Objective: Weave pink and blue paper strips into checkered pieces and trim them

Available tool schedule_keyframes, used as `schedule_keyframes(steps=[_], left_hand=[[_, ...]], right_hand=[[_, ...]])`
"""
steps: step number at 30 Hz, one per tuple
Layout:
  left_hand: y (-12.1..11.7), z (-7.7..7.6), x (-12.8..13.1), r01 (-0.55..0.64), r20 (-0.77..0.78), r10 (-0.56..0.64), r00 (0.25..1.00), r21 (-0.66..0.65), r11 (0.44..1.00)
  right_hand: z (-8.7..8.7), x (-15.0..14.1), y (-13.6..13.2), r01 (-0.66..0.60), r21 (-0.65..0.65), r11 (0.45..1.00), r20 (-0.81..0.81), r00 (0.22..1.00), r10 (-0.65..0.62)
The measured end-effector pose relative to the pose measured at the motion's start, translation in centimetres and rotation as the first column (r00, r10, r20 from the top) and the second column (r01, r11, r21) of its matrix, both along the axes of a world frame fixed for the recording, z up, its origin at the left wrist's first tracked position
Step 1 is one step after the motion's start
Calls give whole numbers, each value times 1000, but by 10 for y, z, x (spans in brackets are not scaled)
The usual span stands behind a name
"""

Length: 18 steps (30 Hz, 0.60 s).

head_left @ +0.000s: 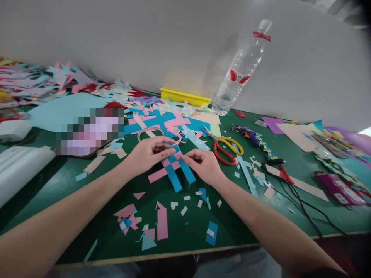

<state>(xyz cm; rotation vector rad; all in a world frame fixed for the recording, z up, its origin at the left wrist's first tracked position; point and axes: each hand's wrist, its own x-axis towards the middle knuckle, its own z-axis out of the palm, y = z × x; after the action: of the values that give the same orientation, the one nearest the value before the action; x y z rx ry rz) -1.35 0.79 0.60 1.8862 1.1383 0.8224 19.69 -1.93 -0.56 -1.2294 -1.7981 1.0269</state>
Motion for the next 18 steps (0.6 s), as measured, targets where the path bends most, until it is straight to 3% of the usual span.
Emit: schedule_keyframes(steps=[7, 13, 18], left_hand=[[5, 1, -9, -82, 38, 80, 996, 42, 996], [6, -1, -7, -86, 53, 87, 995, -18, 996], [4, 0, -4, -79, 23, 80, 997, -28, 996]], right_hand=[[0, 2, 2, 121, 48, 992, -81, 990, -116], [0, 1, 1, 77, 9, 997, -82, 994, -76], [-1, 0, 0, 23, -124, 992, -152, 988, -42]])
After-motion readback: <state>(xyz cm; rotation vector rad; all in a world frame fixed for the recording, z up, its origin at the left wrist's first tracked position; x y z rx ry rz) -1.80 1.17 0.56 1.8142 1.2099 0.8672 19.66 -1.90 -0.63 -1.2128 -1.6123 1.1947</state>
